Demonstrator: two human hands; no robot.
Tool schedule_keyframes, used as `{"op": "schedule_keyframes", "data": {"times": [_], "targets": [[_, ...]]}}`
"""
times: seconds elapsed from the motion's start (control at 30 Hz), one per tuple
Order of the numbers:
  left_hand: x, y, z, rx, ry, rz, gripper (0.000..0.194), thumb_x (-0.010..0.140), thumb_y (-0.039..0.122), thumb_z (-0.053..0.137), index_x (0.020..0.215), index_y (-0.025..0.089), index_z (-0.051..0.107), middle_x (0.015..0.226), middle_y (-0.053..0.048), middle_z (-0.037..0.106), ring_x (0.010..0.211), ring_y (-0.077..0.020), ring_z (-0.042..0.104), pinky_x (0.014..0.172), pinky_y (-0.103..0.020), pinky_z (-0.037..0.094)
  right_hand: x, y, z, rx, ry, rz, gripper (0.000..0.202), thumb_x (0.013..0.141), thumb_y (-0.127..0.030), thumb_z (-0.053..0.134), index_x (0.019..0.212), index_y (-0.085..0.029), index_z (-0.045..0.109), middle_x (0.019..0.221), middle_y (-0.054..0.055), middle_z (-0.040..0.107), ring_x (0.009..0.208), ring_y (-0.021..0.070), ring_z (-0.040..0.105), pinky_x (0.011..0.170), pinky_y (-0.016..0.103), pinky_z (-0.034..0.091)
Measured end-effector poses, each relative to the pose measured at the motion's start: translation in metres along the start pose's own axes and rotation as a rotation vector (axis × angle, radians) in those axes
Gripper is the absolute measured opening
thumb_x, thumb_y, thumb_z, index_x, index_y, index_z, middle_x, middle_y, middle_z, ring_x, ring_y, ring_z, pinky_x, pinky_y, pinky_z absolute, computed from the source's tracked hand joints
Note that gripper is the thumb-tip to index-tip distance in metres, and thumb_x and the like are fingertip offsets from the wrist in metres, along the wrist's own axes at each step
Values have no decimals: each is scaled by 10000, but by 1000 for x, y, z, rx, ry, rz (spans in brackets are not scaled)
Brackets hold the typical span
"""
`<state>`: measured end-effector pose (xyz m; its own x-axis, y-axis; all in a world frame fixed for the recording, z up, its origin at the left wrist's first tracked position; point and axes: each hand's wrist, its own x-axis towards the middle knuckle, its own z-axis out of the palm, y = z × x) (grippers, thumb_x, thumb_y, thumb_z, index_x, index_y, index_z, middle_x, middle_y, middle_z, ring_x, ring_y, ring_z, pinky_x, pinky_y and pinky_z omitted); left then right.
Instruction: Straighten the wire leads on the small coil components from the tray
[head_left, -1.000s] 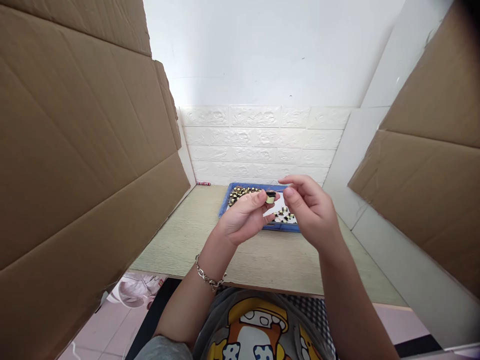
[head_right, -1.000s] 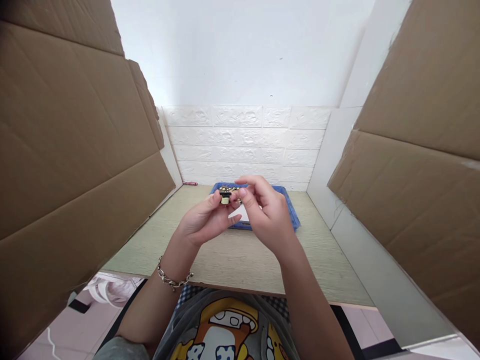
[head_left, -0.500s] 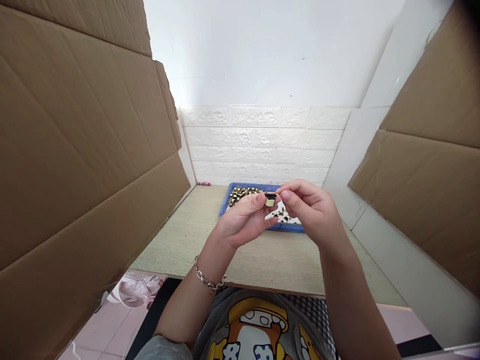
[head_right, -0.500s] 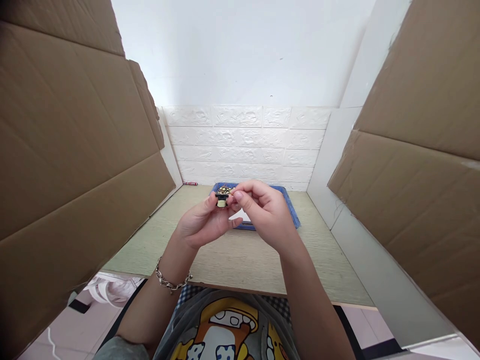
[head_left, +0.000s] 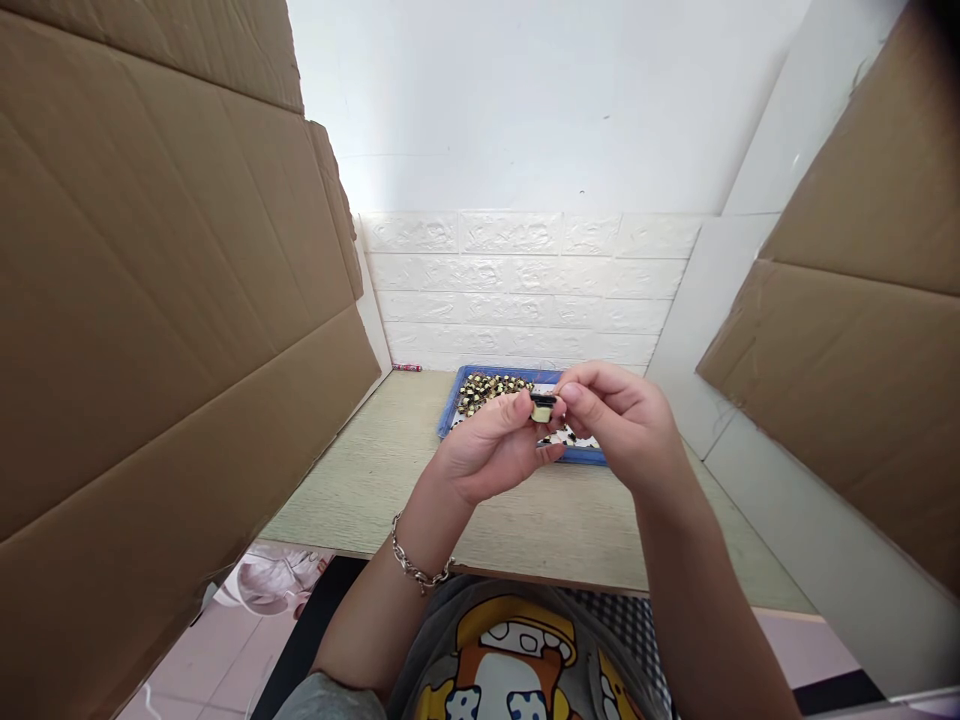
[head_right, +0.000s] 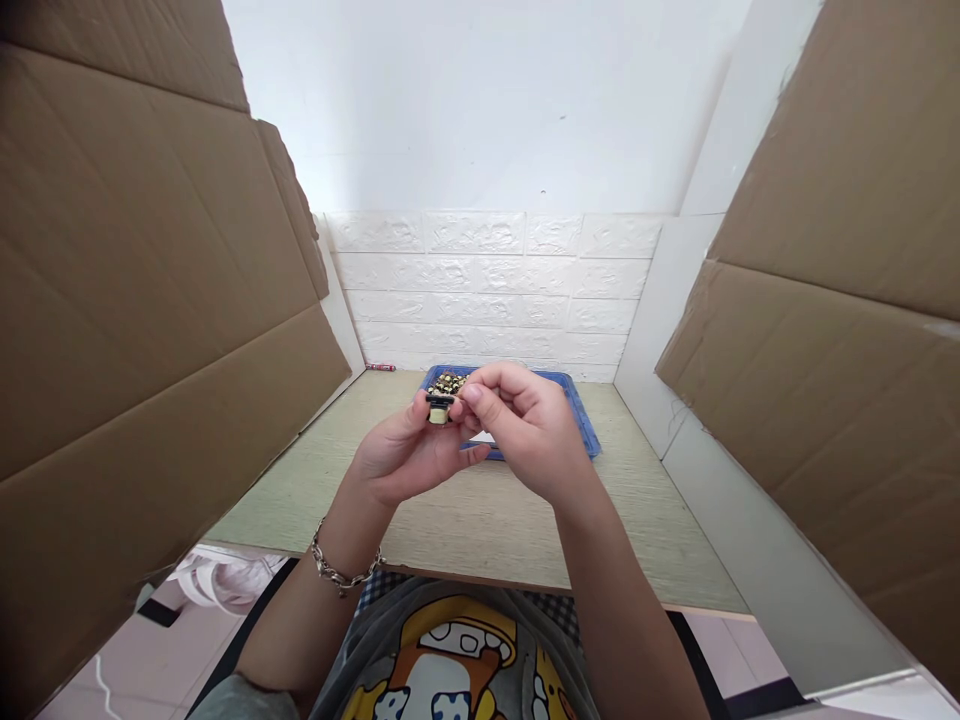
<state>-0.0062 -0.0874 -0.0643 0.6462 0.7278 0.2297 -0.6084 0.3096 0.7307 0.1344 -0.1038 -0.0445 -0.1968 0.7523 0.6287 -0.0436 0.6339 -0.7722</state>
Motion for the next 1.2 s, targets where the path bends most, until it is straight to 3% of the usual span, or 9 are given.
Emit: {"op": "schedule_keyframes", "data": {"times": [0.3, 0.53, 0.8, 1.2], "targets": [[0, 0, 0, 59, -32, 42, 305, 593, 413, 751, 694, 139, 665, 756, -19, 575, 788, -121, 515, 751, -260, 399, -3, 2, -2, 49, -13, 32, 156, 806, -292, 565, 711, -173, 597, 584, -24, 566, 541, 70, 536, 481, 184, 476], [0, 0, -2, 66, -68, 63, 274, 633, 399, 728, 689, 138, 666, 750, -22, 574, 794, -118, 519, 774, -249, 402, -3, 4, -3, 81, -23, 33, 115, 799, -278, 573, 860, -194, 622, 650, -19, 627, 585, 76, 585, 518, 192, 511], [1, -1, -5, 67, -76, 29, 276, 628, 408, 729, 688, 144, 677, 735, -18, 575, 771, -110, 518, 730, -239, 396, -1, 4, -5, 78, -77, 57, 90, 795, -263, 585, 766, -187, 624, 677, -20, 645, 559, 57, 575, 482, 160, 490], [0, -3, -11, 44, -58, -69, 285, 546, 383, 787, 675, 165, 656, 707, 9, 574, 733, -99, 510, 715, -263, 430, 7, -4, -11, 47, -260, 115, 117, 807, -239, 577, 725, -172, 625, 635, -28, 634, 584, 38, 589, 537, 116, 486]]}}
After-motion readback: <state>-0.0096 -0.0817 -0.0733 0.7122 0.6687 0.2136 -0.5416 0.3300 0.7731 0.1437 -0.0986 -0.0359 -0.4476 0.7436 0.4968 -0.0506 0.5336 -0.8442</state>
